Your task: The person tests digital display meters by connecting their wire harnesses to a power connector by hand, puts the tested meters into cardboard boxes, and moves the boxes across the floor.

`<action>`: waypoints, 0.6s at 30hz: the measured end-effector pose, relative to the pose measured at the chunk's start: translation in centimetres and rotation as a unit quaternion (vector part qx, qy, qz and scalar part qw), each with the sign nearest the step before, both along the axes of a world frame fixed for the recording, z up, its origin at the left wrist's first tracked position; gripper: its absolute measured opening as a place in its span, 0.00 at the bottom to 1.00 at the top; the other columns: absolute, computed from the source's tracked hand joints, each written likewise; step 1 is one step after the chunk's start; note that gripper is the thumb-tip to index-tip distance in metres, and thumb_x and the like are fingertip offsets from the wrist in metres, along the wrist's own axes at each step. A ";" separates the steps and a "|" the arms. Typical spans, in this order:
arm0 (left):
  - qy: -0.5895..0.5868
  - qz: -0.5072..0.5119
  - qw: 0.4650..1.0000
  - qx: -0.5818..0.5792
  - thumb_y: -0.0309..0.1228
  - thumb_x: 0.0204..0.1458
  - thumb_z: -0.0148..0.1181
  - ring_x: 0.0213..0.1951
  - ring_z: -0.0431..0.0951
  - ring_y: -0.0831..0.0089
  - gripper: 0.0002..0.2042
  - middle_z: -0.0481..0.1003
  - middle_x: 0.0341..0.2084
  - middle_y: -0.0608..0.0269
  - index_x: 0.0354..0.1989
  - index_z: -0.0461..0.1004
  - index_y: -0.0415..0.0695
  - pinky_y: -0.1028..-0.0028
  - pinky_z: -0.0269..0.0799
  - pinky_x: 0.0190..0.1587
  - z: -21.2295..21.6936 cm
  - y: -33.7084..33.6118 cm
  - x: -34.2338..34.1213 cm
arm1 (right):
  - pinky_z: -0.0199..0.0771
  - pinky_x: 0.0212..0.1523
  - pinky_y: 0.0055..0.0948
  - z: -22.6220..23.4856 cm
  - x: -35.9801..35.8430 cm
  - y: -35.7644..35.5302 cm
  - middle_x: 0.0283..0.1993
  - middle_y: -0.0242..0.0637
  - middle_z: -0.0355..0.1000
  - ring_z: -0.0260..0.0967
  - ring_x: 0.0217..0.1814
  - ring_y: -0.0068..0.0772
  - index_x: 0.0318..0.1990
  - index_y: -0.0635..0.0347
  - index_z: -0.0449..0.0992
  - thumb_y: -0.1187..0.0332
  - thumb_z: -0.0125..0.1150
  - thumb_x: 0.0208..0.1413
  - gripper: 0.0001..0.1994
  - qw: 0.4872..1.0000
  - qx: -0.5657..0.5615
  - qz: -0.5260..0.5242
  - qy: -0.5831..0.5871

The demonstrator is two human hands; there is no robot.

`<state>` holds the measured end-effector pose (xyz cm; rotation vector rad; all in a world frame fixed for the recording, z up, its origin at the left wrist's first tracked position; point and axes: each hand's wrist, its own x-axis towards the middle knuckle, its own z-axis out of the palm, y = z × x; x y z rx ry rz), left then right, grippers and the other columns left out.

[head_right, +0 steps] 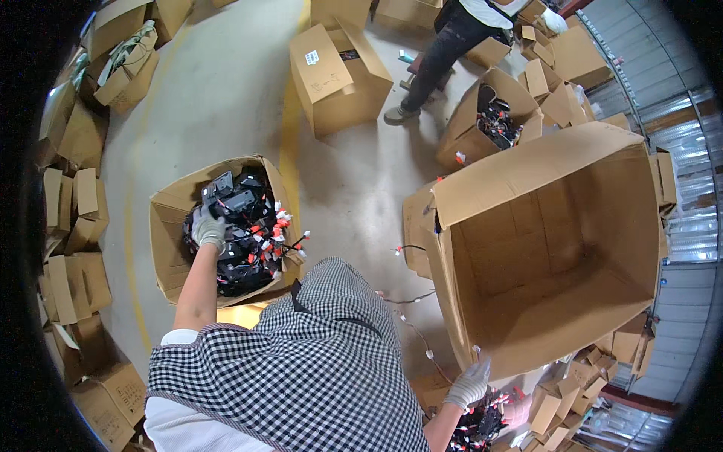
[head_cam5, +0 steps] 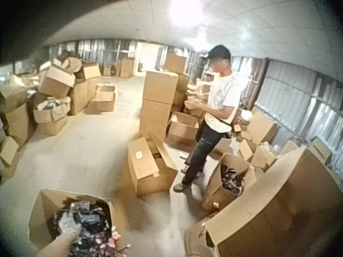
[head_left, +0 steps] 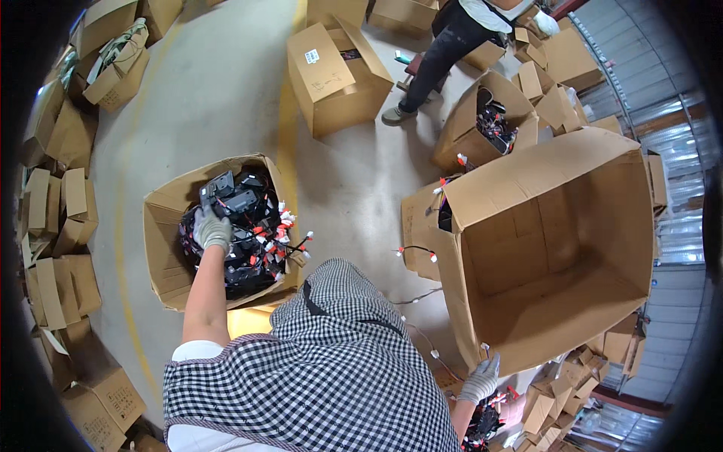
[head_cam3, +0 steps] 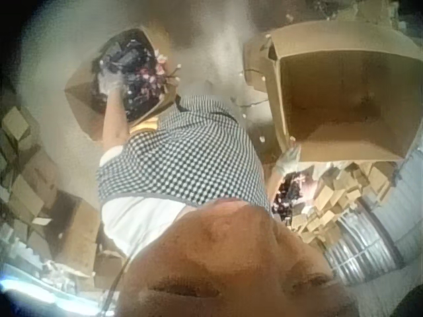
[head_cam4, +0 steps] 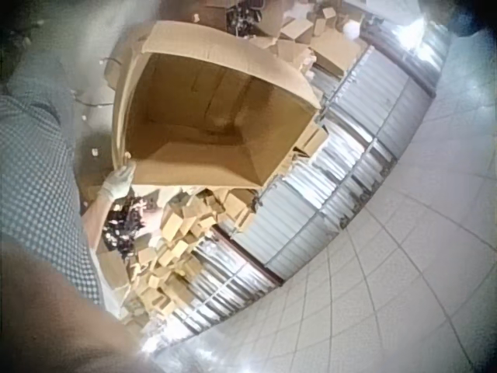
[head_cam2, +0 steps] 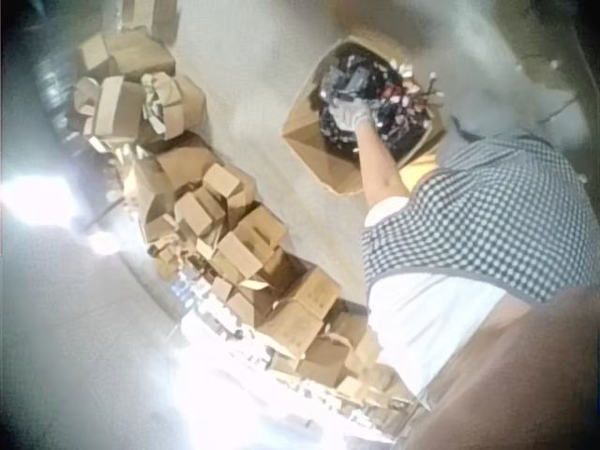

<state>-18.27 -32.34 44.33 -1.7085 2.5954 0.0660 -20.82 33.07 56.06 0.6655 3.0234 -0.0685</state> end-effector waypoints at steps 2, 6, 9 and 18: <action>-0.083 0.004 0.981 0.176 0.44 0.43 0.58 0.53 0.68 0.56 0.30 0.63 0.54 0.47 0.55 0.62 0.45 0.62 0.65 0.53 -0.7 -0.8 -2.0 | 0.66 0.47 0.43 0.8 -0.2 -0.9 0.49 0.50 0.68 0.67 0.48 0.52 0.57 0.58 0.62 0.66 0.43 0.58 0.19 1.000 -0.003 0.002 0.000; 0.088 -0.164 0.969 0.160 0.40 0.45 0.58 0.49 0.70 0.54 0.22 0.68 0.49 0.50 0.49 0.68 0.44 0.61 0.65 0.52 -3.1 1.5 -6.2 | 0.67 0.47 0.42 -1.6 0.8 1.8 0.52 0.48 0.68 0.67 0.48 0.51 0.57 0.55 0.64 0.66 0.43 0.57 0.19 0.997 0.024 0.032 0.064; 0.199 -0.308 0.919 0.145 0.36 0.43 0.60 0.50 0.68 0.55 0.22 0.69 0.48 0.52 0.49 0.68 0.44 0.63 0.64 0.53 -1.8 6.1 -10.4 | 0.70 0.41 0.45 0.2 0.1 -0.2 0.46 0.49 0.69 0.69 0.42 0.52 0.56 0.53 0.64 0.65 0.45 0.56 0.19 0.999 0.018 -0.002 0.043; 0.290 -0.711 0.626 0.136 0.29 0.39 0.57 0.50 0.66 0.50 0.21 0.67 0.49 0.48 0.46 0.68 0.42 0.56 0.60 0.54 13.3 29.4 -16.7 | 0.71 0.39 0.41 -2.4 2.1 1.9 0.42 0.47 0.72 0.71 0.40 0.48 0.54 0.57 0.67 0.68 0.48 0.55 0.18 0.982 -0.085 -0.041 0.163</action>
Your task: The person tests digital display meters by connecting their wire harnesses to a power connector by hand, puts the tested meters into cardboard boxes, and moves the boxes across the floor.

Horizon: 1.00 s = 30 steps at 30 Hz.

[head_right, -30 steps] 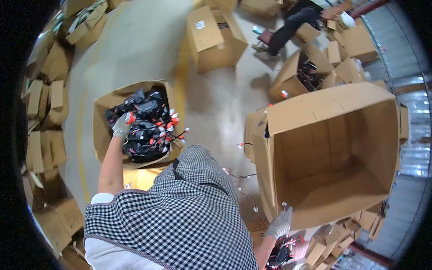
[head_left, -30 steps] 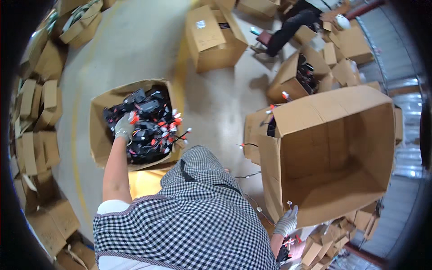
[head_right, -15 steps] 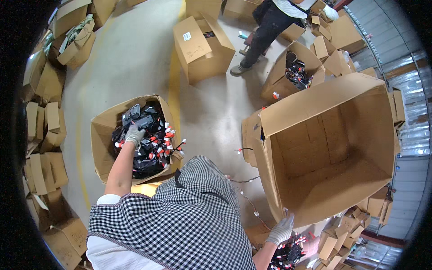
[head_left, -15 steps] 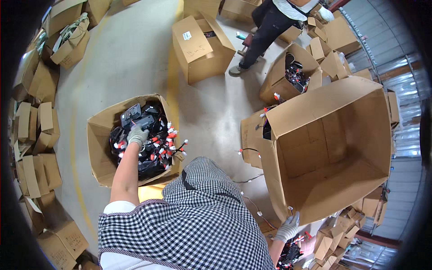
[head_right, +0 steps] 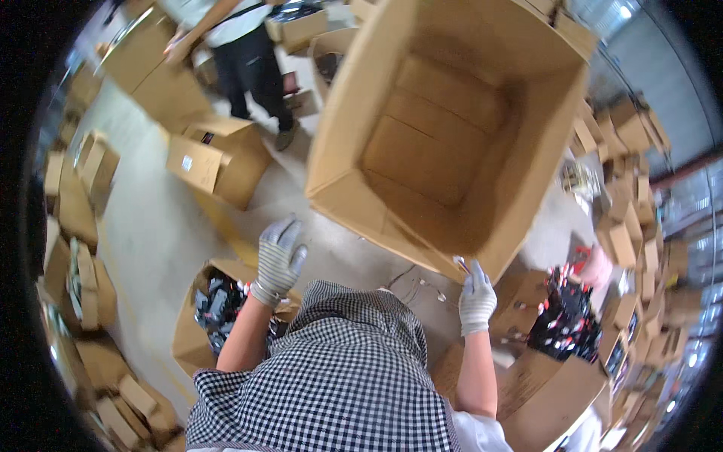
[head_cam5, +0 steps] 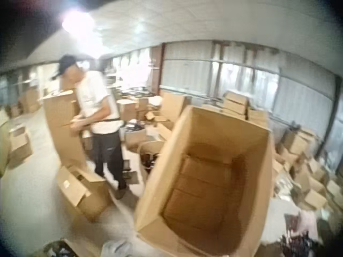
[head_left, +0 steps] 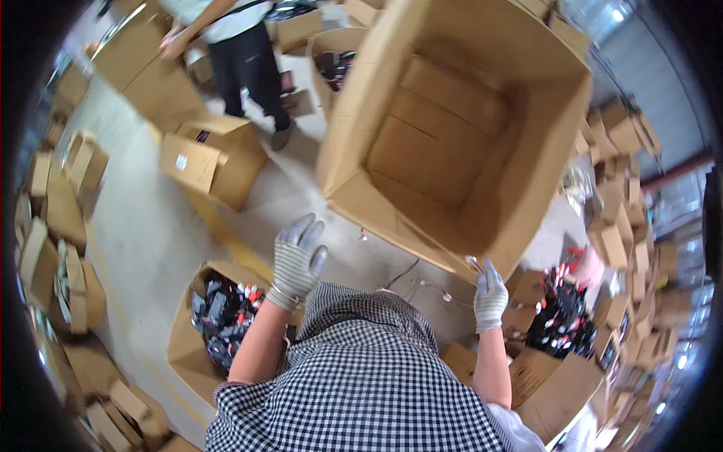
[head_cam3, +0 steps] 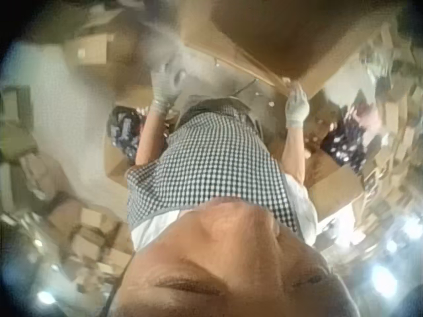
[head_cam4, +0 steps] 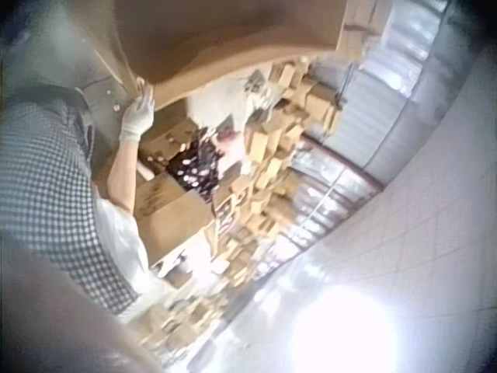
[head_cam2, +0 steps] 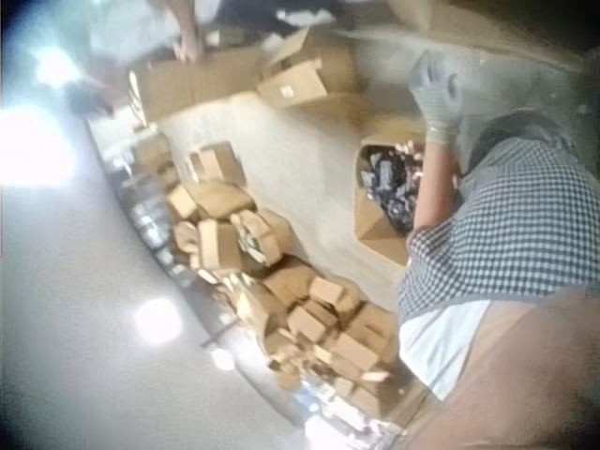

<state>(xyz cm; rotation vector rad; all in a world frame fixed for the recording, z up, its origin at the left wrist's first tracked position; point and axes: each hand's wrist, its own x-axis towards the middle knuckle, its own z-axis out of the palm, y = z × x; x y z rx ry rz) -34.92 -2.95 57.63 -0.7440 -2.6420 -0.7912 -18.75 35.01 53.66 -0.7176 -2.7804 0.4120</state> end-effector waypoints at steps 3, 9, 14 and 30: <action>0.010 -0.151 0.988 0.002 0.30 0.40 0.57 0.51 0.65 0.52 0.21 0.67 0.50 0.51 0.47 0.68 0.44 0.56 0.58 0.55 1.2 5.2 -0.1 | 0.68 0.27 0.25 -0.9 1.0 0.9 0.36 0.41 0.74 0.69 0.28 0.28 0.52 0.62 0.69 0.65 0.53 0.55 0.18 0.930 -0.339 -0.036 0.139; 0.035 -0.299 0.952 -0.051 0.27 0.40 0.57 0.52 0.65 0.51 0.21 0.66 0.51 0.52 0.48 0.68 0.44 0.57 0.58 0.55 4.0 14.1 0.0 | 0.53 0.18 0.14 3.4 6.1 0.0 0.27 0.32 0.71 0.55 0.17 0.13 0.50 0.61 0.71 0.62 0.57 0.55 0.18 0.704 -0.633 -0.128 0.296; 0.028 -0.417 0.907 -0.056 0.25 0.41 0.57 0.53 0.64 0.54 0.21 0.66 0.51 0.54 0.48 0.68 0.45 0.59 0.58 0.56 5.0 21.0 0.0 | 0.52 0.17 0.14 2.5 13.0 -1.6 0.21 0.27 0.66 0.53 0.15 0.13 0.49 0.63 0.72 0.65 0.56 0.56 0.16 0.653 -0.613 -0.249 0.368; -0.048 -0.743 0.666 0.042 0.30 0.49 0.55 0.55 0.63 0.54 0.18 0.64 0.53 0.50 0.50 0.68 0.40 0.60 0.57 0.57 1.3 24.8 12.0 | 0.51 0.17 0.14 4.3 23.2 -27.1 0.21 0.27 0.64 0.55 0.18 0.12 0.48 0.64 0.72 0.58 0.58 0.53 0.20 0.424 -0.332 -0.592 0.599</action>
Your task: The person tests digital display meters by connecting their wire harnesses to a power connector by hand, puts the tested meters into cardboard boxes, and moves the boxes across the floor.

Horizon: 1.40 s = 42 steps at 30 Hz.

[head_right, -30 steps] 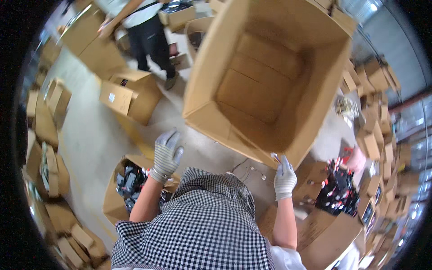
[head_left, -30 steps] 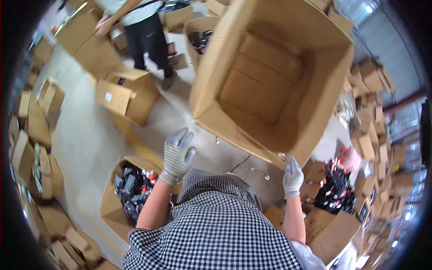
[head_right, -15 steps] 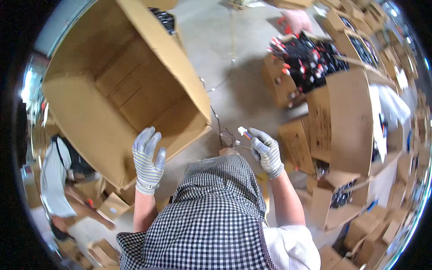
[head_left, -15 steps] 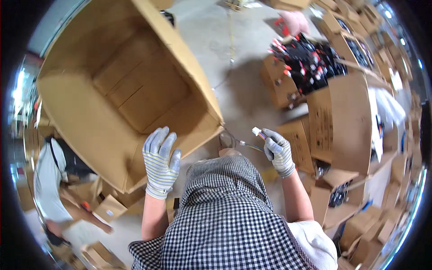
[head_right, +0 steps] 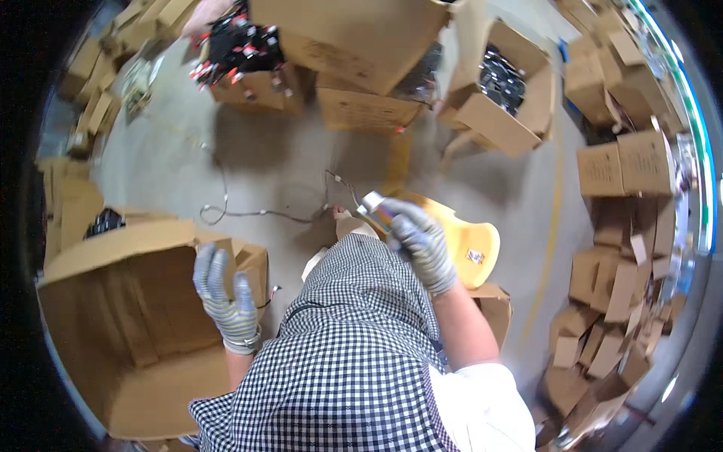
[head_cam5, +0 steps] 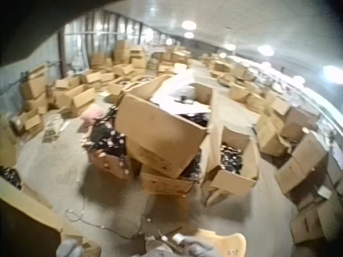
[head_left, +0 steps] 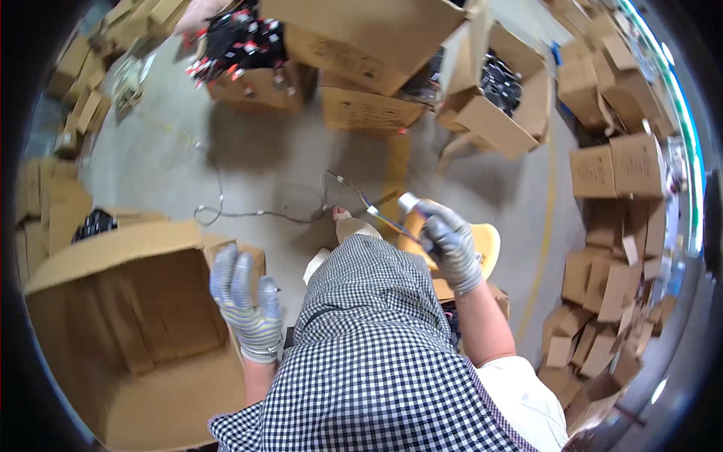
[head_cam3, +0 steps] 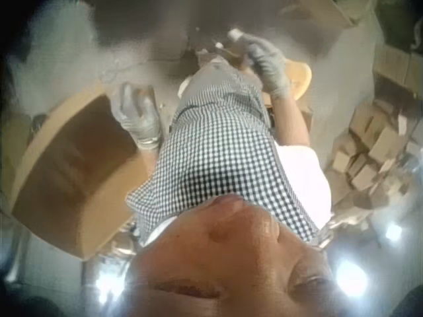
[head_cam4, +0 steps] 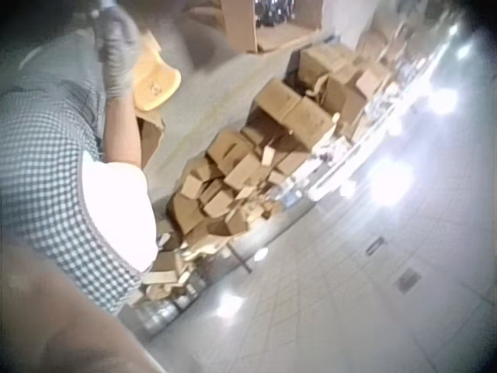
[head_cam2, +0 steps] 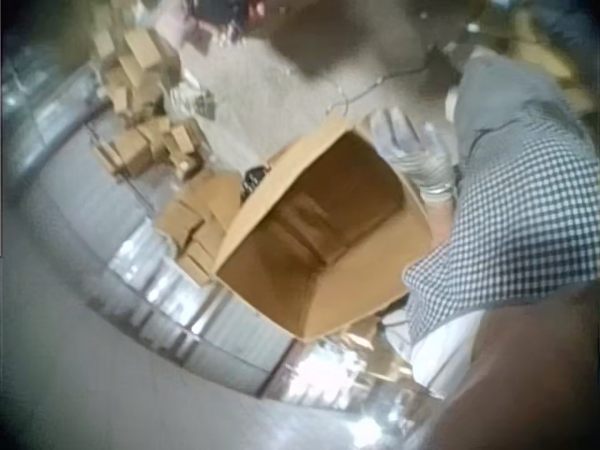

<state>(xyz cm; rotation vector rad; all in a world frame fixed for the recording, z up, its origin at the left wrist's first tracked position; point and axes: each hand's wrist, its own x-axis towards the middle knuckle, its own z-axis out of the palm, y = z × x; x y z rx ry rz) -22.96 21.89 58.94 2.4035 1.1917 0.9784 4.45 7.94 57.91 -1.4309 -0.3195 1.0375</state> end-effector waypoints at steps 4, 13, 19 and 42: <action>0.053 -0.188 0.980 -0.044 0.28 0.47 0.56 0.55 0.63 0.55 0.19 0.65 0.52 0.52 0.50 0.68 0.41 0.60 0.57 0.57 -0.6 -1.7 5.6 | 0.53 0.18 0.12 2.1 -0.1 -3.1 0.21 0.27 0.66 0.55 0.18 0.12 0.50 0.60 0.72 0.55 0.58 0.53 0.21 0.997 0.003 0.042 0.060; 0.034 -0.443 0.883 -0.150 0.29 0.42 0.60 0.52 0.66 0.54 0.22 0.67 0.49 0.52 0.49 0.67 0.43 0.60 0.60 0.55 -1.4 -2.3 18.0 | 0.63 0.34 0.14 2.1 4.5 -5.1 0.31 0.26 0.69 0.61 0.30 0.13 0.53 0.61 0.70 0.64 0.51 0.58 0.17 0.983 0.121 0.045 0.130; 0.041 -0.528 0.702 -0.476 0.29 0.43 0.61 0.40 0.71 0.65 0.17 0.69 0.38 0.58 0.44 0.68 0.44 0.69 0.68 0.42 -1.6 -4.2 26.3 | 0.65 0.49 0.23 4.4 10.3 -2.4 0.42 0.34 0.73 0.67 0.44 0.21 0.52 0.61 0.70 0.63 0.54 0.56 0.18 0.965 0.189 0.105 0.148; 0.327 -0.267 0.905 -0.049 0.29 0.46 0.55 0.42 0.73 0.59 0.13 0.74 0.37 0.54 0.41 0.72 0.38 0.64 0.66 0.47 -10.0 23.1 31.4 | 0.50 0.15 0.14 2.6 25.1 1.7 0.19 0.28 0.62 0.54 0.16 0.14 0.52 0.66 0.67 0.62 0.55 0.57 0.20 0.899 0.305 -0.301 0.089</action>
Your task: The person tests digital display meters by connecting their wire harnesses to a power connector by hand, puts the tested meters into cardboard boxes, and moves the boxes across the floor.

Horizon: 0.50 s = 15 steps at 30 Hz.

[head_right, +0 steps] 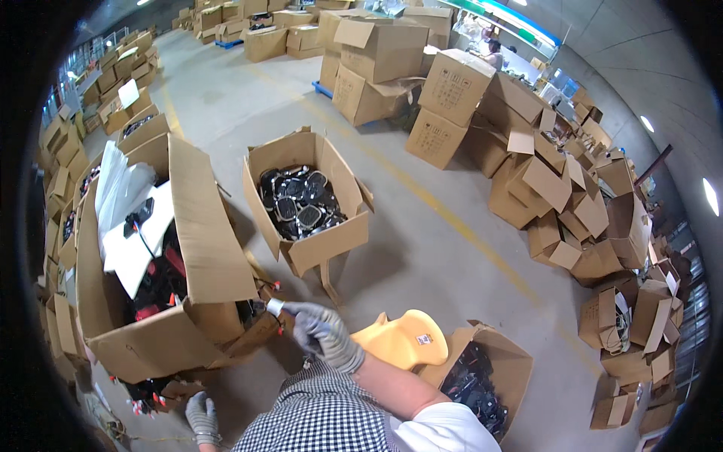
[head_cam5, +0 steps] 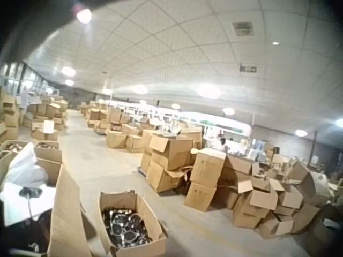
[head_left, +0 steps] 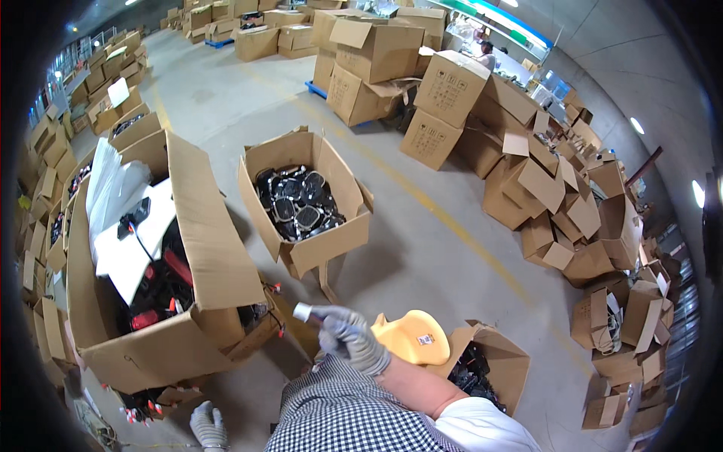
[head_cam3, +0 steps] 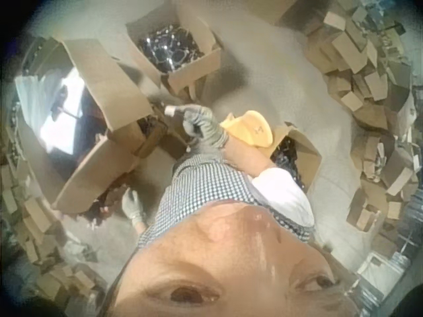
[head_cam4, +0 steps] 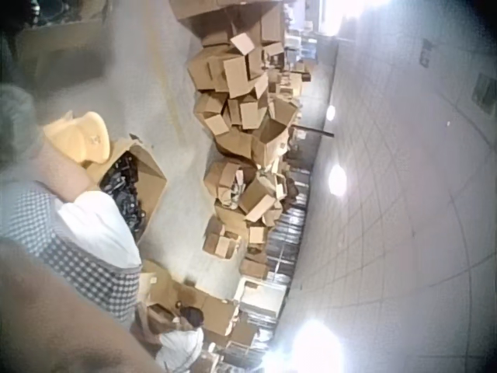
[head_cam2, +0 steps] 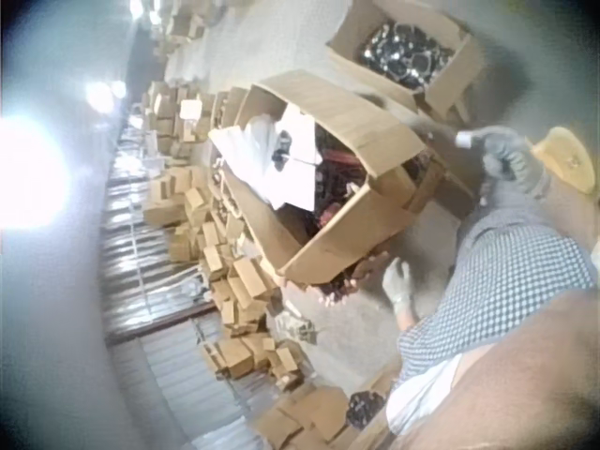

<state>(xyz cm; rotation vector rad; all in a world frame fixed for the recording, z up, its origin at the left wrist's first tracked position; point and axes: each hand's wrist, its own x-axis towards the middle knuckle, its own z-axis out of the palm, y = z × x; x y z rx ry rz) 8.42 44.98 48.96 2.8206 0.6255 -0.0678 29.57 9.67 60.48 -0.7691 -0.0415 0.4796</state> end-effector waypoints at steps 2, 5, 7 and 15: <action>-0.125 0.074 0.907 -0.395 0.26 0.48 0.55 0.40 0.73 0.68 0.12 0.74 0.37 0.58 0.42 0.71 0.37 0.70 0.68 0.45 -4.0 -0.9 1.5 | 0.50 0.15 0.15 1.6 3.2 -1.5 0.18 0.29 0.61 0.52 0.14 0.15 0.52 0.66 0.67 0.64 0.53 0.58 0.18 0.996 0.080 -0.019 -0.019; -0.052 0.012 0.857 -0.512 0.32 0.46 0.59 0.45 0.71 0.66 0.20 0.72 0.41 0.56 0.47 0.69 0.36 0.69 0.65 0.50 -2.9 -8.3 7.8 | 0.50 0.15 0.16 4.1 6.4 -2.2 0.17 0.29 0.60 0.50 0.13 0.15 0.52 0.66 0.66 0.64 0.51 0.59 0.18 0.983 0.173 -0.045 -0.037; -0.042 -0.028 0.833 -0.550 0.40 0.40 0.66 0.52 0.68 0.60 0.31 0.69 0.49 0.50 0.52 0.65 0.36 0.64 0.60 0.57 -1.1 -13.8 12.1 | 0.50 0.15 0.16 4.9 6.8 -1.9 0.17 0.29 0.59 0.50 0.13 0.15 0.52 0.66 0.66 0.64 0.51 0.59 0.18 0.984 0.167 -0.027 -0.051; -0.029 -0.179 0.853 -0.490 0.41 0.42 0.61 0.40 0.75 0.58 0.21 0.73 0.39 0.48 0.43 0.72 0.42 0.64 0.70 0.42 -1.4 -23.2 25.1 | 0.54 0.18 0.22 6.5 12.9 -4.4 0.22 0.32 0.65 0.56 0.16 0.19 0.50 0.60 0.70 0.62 0.50 0.59 0.16 0.973 0.146 0.146 -0.108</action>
